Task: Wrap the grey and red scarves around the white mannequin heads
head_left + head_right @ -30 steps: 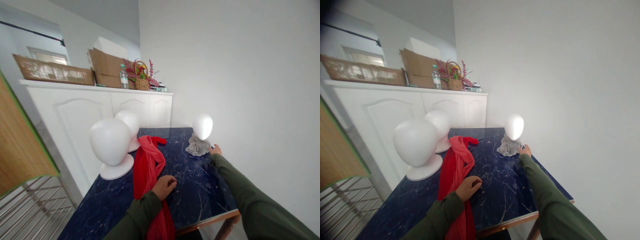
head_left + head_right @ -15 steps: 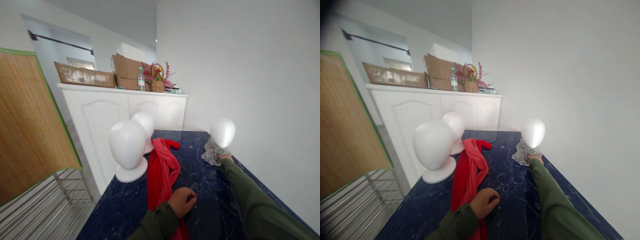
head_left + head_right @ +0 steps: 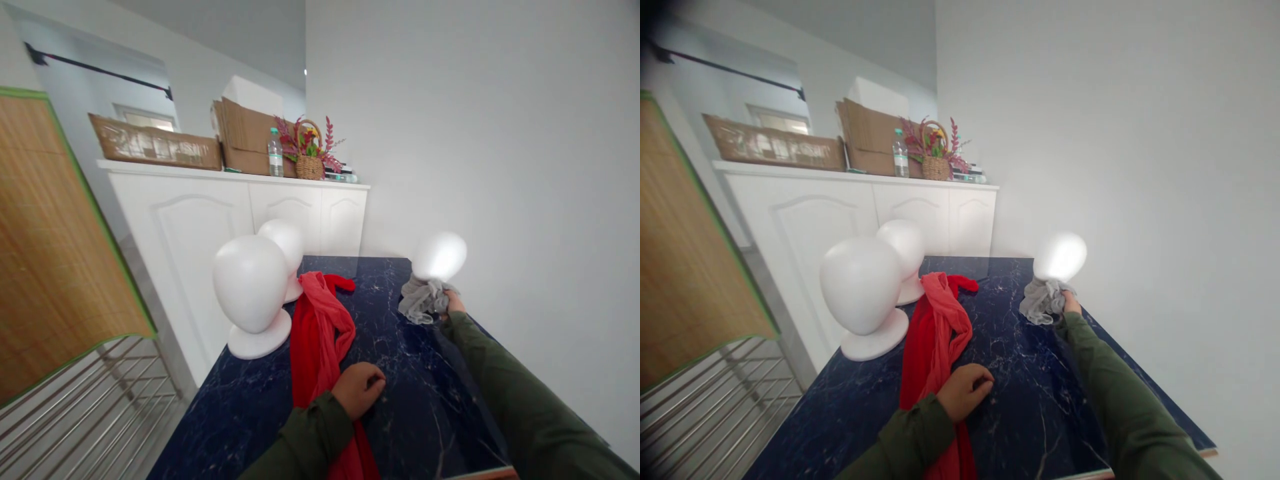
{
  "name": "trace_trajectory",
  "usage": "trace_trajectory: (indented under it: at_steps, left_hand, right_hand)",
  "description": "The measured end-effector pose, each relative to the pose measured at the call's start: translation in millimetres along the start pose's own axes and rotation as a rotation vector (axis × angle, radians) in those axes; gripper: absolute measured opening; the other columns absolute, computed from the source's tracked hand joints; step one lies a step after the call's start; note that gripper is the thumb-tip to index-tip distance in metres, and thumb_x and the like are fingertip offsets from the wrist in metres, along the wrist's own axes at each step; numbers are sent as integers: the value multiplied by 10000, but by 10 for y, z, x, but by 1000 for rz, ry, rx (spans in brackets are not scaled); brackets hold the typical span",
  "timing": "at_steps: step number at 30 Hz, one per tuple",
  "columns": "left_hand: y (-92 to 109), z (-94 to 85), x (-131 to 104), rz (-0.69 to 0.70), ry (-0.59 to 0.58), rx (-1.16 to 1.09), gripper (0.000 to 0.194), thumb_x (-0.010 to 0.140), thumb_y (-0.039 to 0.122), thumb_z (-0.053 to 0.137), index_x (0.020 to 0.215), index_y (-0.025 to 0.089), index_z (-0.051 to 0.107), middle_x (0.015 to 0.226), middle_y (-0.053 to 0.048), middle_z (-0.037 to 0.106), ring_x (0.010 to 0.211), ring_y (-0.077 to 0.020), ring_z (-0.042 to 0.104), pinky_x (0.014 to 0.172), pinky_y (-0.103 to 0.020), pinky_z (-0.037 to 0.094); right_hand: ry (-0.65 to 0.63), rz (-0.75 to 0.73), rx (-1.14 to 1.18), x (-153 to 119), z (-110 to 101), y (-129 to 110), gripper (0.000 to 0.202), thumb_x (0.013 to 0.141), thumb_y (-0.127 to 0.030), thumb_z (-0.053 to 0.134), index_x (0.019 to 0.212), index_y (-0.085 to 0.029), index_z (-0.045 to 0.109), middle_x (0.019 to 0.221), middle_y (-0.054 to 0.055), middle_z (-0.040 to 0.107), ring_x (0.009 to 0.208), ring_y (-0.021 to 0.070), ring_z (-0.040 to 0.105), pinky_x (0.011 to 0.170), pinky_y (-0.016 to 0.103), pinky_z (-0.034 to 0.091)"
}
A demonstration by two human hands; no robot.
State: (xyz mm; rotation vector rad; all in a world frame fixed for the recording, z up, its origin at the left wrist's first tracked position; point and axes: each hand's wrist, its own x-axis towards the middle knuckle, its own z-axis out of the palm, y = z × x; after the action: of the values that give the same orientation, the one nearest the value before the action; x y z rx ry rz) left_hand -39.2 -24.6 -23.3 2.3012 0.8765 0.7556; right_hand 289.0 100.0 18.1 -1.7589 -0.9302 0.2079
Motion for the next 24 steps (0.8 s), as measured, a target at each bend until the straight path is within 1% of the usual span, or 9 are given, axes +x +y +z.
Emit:
trace_trajectory:
  at_steps: [2,4,8,11,15,18,21,22,24]
  left_hand:
    - [-12,6,4,-11,12,-5,195,776,252,425,844,186,596,776,-15,599,713,-126,519,655,-230,387]
    - [-22,11,7,-20,18,-9,203,779,256,419,846,182,597,772,-18,600,711,-127,519,646,-230,388]
    - [-36,15,7,-13,56,-31,202,783,257,416,832,177,595,759,-16,597,701,-125,521,636,-230,392]
    - [-36,20,-7,-2,94,-58,206,788,267,413,853,170,582,759,-19,593,698,-126,525,643,-239,403]
    - [-6,10,-47,68,131,-91,246,781,277,430,974,165,536,864,-43,583,744,-132,532,680,-257,430]
    - [29,-21,-84,184,178,-34,382,756,288,472,1120,175,452,1070,-82,522,948,-174,501,811,-313,415]
    - [54,-41,-117,286,310,103,656,702,376,543,1262,150,288,1288,-139,334,1188,-256,309,962,-420,284]
    - [59,-39,-125,316,346,145,741,681,416,559,1288,138,236,1323,-155,275,1222,-276,252,979,-443,250]
    - [67,-20,-139,386,358,217,853,647,498,568,1311,131,178,1352,-172,214,1244,-301,202,985,-473,219]
  right_hand:
    - [-28,13,71,-124,-56,-42,418,754,-316,279,961,-86,559,746,101,603,742,210,579,678,321,456]
    - [-72,43,246,-278,-157,-72,399,731,-309,293,953,-100,550,738,93,609,699,193,584,649,308,463]
    - [-247,144,796,-698,-491,-125,304,613,-317,465,863,-167,551,678,47,605,663,192,588,639,316,469]
    - [-340,234,948,-1075,-767,-132,240,548,-274,544,774,-195,558,625,18,596,681,201,590,668,325,466]
    - [-434,244,932,-1517,-1049,36,134,575,-278,538,672,-193,573,559,30,577,670,214,581,682,352,461]
    - [-414,115,807,-1736,-1209,267,73,564,-277,557,570,-206,572,527,23,569,585,193,552,632,341,465]
    - [-442,-73,594,-1881,-1322,401,90,482,-238,620,449,-219,538,497,10,561,503,167,501,548,306,454]
    - [-487,-111,530,-1922,-1342,400,101,463,-228,628,430,-220,533,487,7,556,494,164,493,535,300,449]
    - [-612,-114,454,-2007,-1349,331,81,458,-224,623,438,-216,545,486,7,555,506,167,499,545,301,449]
